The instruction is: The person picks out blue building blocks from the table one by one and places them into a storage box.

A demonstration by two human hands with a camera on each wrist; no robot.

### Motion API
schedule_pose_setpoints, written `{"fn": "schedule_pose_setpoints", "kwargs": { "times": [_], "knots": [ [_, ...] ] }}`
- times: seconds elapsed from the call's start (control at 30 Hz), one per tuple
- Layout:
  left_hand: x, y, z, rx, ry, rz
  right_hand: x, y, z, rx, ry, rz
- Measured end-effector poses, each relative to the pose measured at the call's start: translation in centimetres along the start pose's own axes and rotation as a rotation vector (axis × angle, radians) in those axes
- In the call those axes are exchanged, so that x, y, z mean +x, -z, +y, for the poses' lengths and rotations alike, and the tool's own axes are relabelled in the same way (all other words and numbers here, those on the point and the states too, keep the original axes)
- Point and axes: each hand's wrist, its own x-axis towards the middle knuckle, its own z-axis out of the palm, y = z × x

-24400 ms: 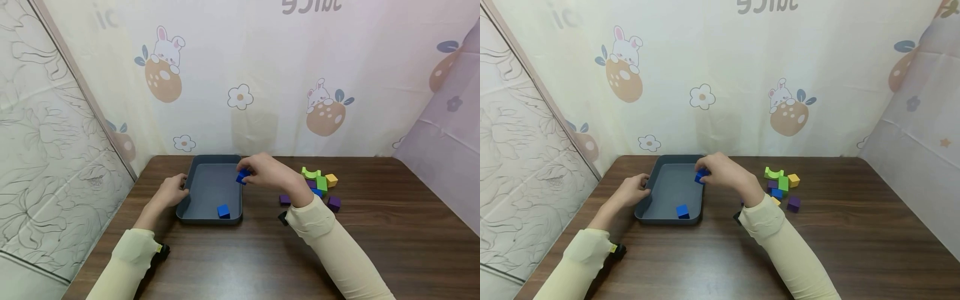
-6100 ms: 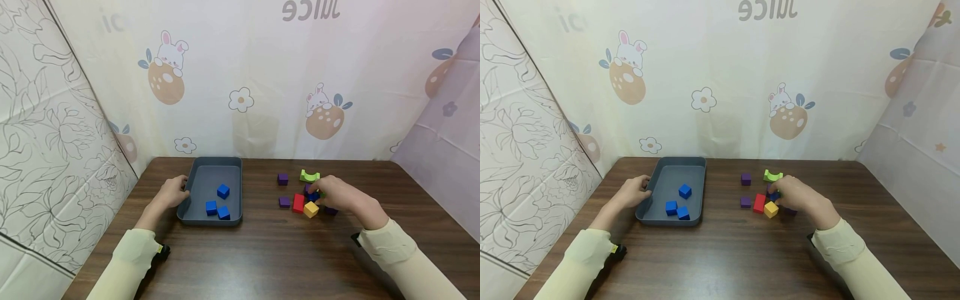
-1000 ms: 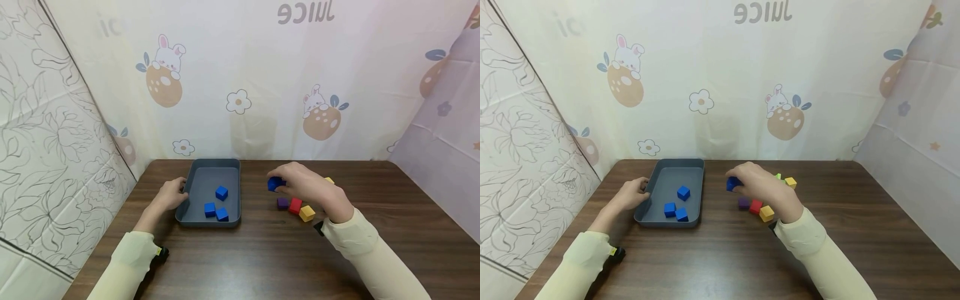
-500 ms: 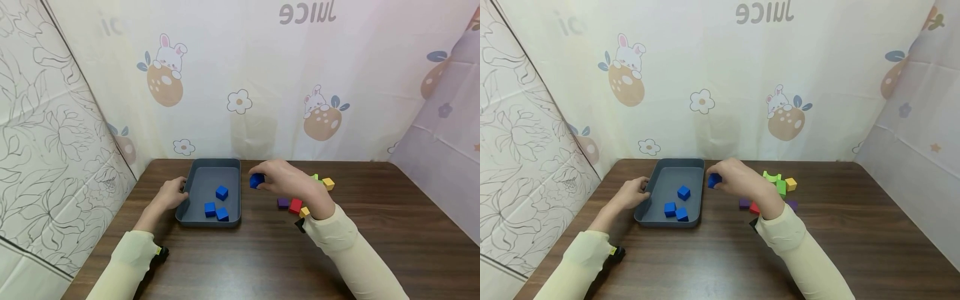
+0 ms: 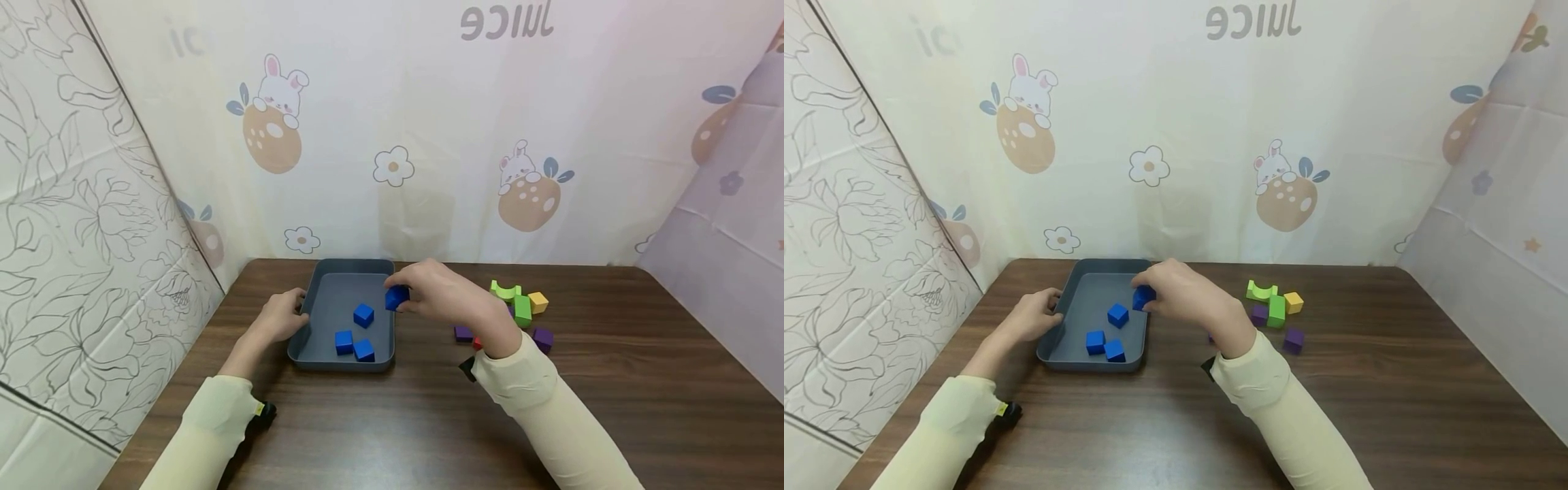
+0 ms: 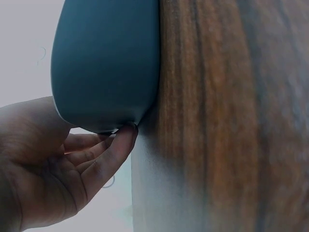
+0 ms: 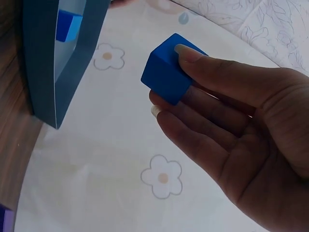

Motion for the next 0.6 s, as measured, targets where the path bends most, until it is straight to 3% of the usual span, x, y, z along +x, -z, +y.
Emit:
{"fn": "schedule_pose_setpoints", "kwargs": {
  "times": [0.6],
  "knots": [
    [0.1,0.0,-0.1,-0.003,0.004,0.010,1.8,-1.7,-0.3,-0.014,0.050,-0.024]
  ]
}}
